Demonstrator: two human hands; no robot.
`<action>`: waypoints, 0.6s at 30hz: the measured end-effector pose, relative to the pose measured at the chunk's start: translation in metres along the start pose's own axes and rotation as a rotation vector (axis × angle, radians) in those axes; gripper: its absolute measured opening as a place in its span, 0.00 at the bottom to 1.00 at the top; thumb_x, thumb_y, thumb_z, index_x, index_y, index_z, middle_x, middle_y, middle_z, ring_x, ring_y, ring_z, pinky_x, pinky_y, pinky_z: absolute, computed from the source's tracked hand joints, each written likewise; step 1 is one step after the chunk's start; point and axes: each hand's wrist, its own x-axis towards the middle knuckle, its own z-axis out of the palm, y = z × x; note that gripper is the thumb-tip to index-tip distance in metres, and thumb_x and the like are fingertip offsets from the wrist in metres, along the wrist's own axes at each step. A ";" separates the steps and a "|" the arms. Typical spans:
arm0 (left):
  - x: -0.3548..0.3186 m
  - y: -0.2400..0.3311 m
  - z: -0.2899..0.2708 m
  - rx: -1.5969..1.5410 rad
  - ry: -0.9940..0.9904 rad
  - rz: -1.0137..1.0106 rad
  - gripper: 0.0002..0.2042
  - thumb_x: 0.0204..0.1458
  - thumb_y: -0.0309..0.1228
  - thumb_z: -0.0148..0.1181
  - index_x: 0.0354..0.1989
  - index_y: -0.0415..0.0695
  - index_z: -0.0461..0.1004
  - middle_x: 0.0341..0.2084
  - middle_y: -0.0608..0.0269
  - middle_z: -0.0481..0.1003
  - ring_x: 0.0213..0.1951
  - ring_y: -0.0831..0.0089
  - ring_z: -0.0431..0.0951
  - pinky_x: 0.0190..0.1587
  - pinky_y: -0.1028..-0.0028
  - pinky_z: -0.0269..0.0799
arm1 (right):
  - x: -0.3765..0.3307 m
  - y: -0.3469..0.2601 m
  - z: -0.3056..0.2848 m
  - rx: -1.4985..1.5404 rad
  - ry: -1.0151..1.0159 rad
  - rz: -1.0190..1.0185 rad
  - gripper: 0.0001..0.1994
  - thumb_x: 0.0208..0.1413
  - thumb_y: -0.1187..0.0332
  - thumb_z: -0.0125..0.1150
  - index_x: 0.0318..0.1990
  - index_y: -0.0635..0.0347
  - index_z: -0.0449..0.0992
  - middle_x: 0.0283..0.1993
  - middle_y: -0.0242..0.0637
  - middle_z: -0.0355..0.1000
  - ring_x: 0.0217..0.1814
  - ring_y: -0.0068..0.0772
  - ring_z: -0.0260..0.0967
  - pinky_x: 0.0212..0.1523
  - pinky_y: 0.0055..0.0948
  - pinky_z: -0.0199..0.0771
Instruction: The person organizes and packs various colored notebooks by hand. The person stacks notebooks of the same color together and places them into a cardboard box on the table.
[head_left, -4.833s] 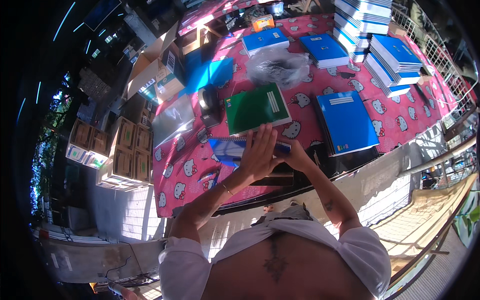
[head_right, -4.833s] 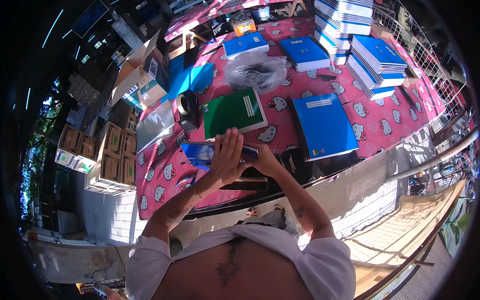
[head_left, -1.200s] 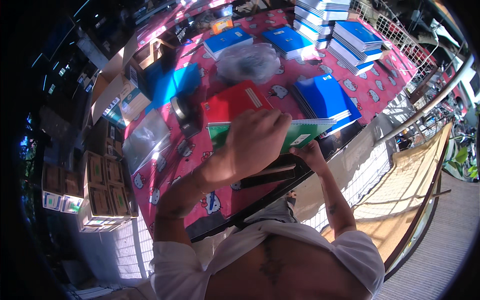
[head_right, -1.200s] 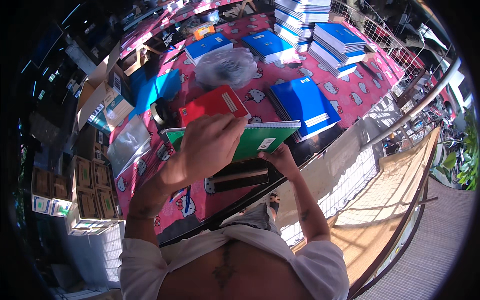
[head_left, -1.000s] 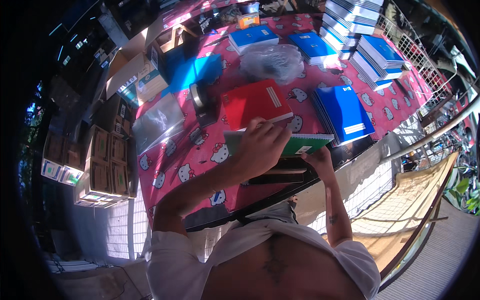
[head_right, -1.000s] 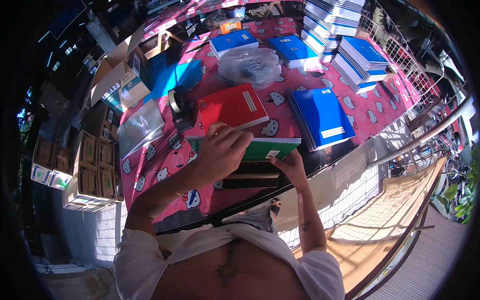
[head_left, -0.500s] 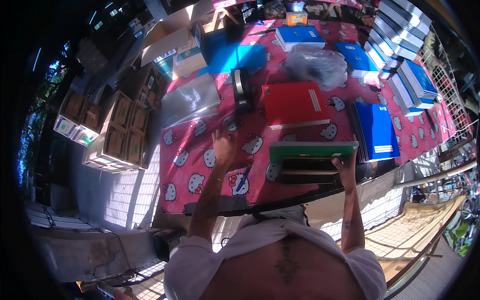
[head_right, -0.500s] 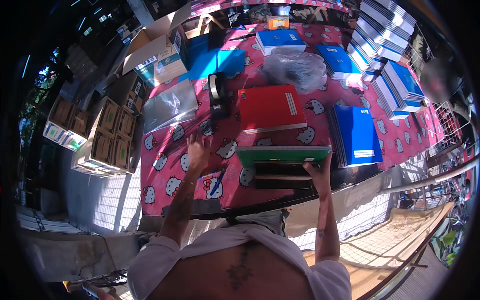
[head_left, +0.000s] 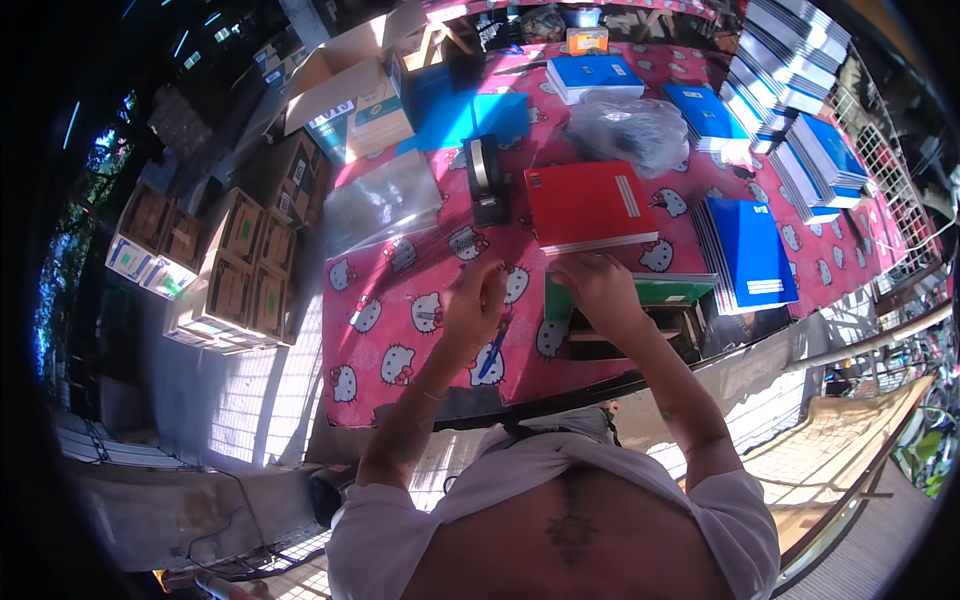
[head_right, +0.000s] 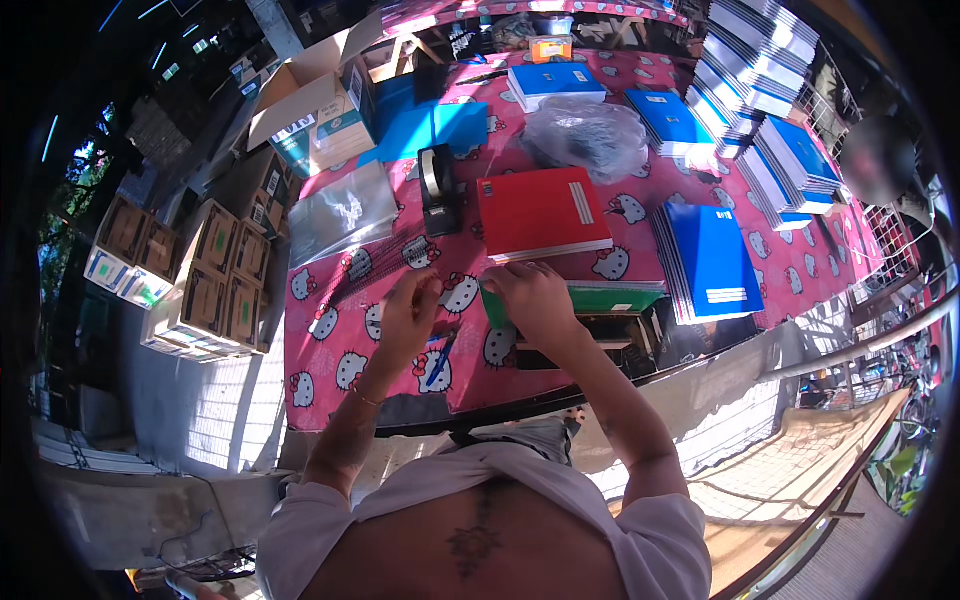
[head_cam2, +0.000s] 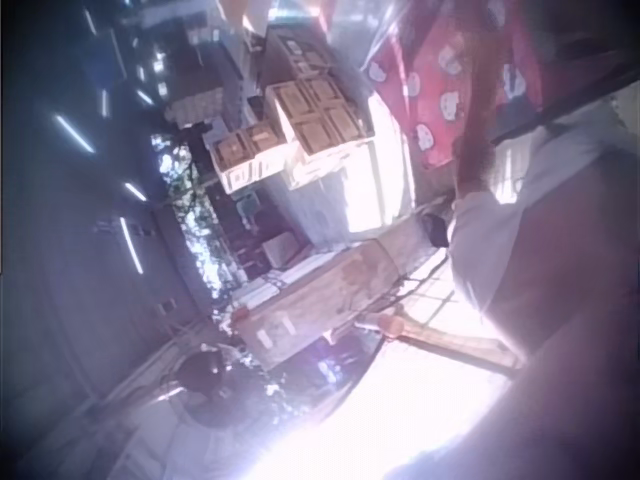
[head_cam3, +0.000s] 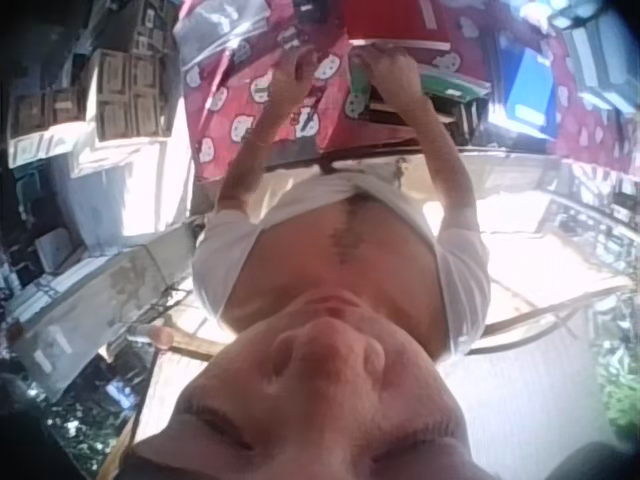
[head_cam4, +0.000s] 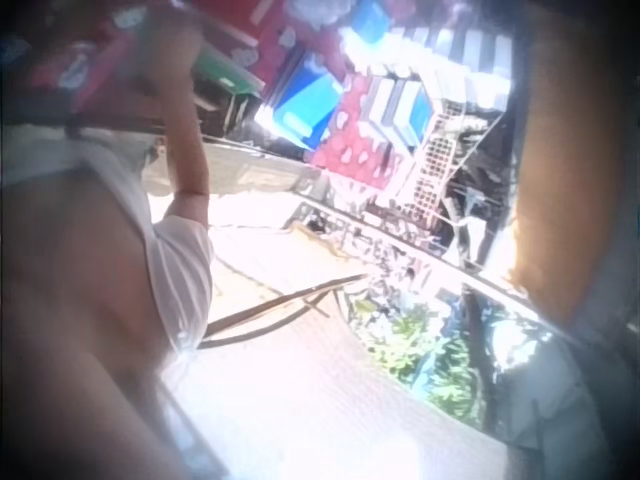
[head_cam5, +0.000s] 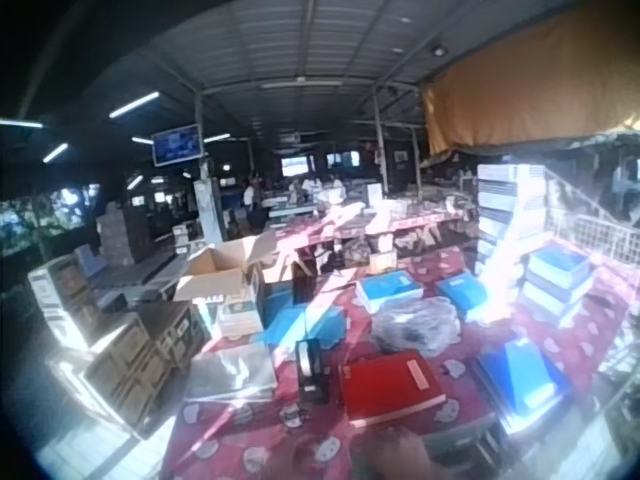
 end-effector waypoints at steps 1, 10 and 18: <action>-0.005 0.003 0.006 0.001 0.008 -0.004 0.13 0.58 0.28 0.59 0.51 0.43 0.76 0.30 0.54 0.77 0.33 0.54 0.78 0.37 0.58 0.73 | 0.003 -0.001 0.000 0.004 -0.004 -0.008 0.07 0.52 0.68 0.64 0.39 0.53 0.79 0.31 0.38 0.77 0.35 0.46 0.77 0.41 0.40 0.77; -0.011 0.010 0.035 -0.022 0.123 0.303 0.10 0.54 0.24 0.65 0.45 0.40 0.80 0.33 0.55 0.79 0.32 0.67 0.78 0.33 0.70 0.74 | 0.008 0.004 -0.013 0.151 -0.130 0.035 0.08 0.53 0.68 0.65 0.41 0.56 0.80 0.37 0.42 0.78 0.39 0.50 0.77 0.39 0.45 0.77; -0.008 0.009 0.046 -0.077 0.226 0.327 0.09 0.53 0.23 0.66 0.42 0.38 0.79 0.28 0.57 0.79 0.26 0.73 0.78 0.28 0.75 0.72 | 0.008 0.002 -0.012 0.139 -0.121 0.073 0.08 0.54 0.66 0.65 0.39 0.56 0.80 0.35 0.43 0.78 0.37 0.51 0.77 0.38 0.46 0.77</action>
